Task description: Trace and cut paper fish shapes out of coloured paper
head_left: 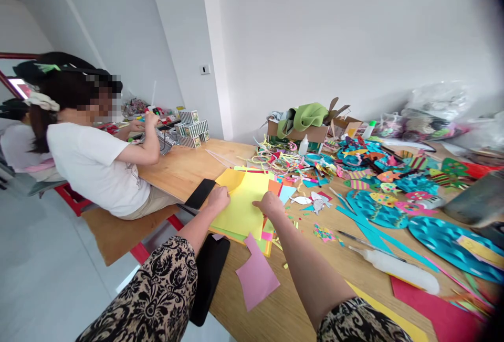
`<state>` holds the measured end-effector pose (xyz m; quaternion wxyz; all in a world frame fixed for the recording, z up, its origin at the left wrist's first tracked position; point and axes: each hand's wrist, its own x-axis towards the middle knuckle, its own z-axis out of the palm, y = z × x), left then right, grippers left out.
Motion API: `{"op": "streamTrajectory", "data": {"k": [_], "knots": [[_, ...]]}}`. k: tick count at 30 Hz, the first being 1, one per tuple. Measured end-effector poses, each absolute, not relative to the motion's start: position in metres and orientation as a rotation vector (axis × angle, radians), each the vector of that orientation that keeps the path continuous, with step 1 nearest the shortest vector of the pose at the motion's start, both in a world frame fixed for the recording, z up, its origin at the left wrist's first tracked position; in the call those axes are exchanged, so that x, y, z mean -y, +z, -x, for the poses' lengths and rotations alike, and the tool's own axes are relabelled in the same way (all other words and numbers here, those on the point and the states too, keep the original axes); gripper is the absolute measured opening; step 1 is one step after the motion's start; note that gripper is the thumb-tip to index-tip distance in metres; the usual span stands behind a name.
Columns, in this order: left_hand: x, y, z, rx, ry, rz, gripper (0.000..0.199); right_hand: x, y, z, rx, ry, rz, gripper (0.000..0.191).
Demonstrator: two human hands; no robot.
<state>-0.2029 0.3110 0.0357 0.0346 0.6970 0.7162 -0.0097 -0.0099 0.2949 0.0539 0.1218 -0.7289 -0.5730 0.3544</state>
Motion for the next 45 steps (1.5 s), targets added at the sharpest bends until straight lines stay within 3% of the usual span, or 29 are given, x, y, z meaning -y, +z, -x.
{"op": "streamTrajectory", "data": {"k": [7, 14, 22, 25, 29, 32, 36, 38, 41, 45], "knots": [[-0.308, 0.035, 0.202, -2.199, -0.009, -2.114, 0.034, -0.311, 0.044, 0.008, 1.367, 1.371, 2.009, 0.034], [-0.307, 0.040, 0.202, -2.215, 0.043, -2.094, 0.034, -0.312, 0.056, 0.022, 1.369, 1.291, 1.844, 0.034], [-0.297, 0.059, 0.195, -2.251, 0.216, -2.068, 0.033, -0.313, 0.118, -0.010, 1.377, 1.031, 1.513, 0.030], [-0.287, 0.055, 0.179, -2.153, 0.273, -2.060, 0.034, -0.303, 0.146, -0.044, 1.316, 1.002, 1.378, 0.018], [-0.274, 0.052, 0.160, -1.984, 0.414, -2.020, 0.026, -0.271, 0.176, -0.085, 1.258, 1.054, 1.265, 0.018], [-0.265, 0.063, 0.147, -1.865, 0.611, -1.943, 0.038, -0.239, 0.193, -0.107, 1.253, 1.115, 1.249, 0.013], [-0.246, 0.090, 0.125, -1.579, 0.721, -1.699, 0.074, -0.199, 0.208, -0.131, 1.299, 1.268, 1.186, 0.015], [-0.231, 0.102, 0.115, -1.132, 0.787, -1.117, 0.085, -0.183, 0.208, -0.145, 1.352, 1.407, 1.113, 0.017], [-0.205, 0.107, 0.104, -0.885, 0.890, -0.732, 0.067, -0.166, 0.196, -0.169, 1.455, 1.608, 1.101, 0.019], [-0.181, 0.093, 0.092, -0.912, 1.046, -0.610, 0.046, -0.149, 0.175, -0.197, 1.571, 1.732, 1.157, 0.022]]}}
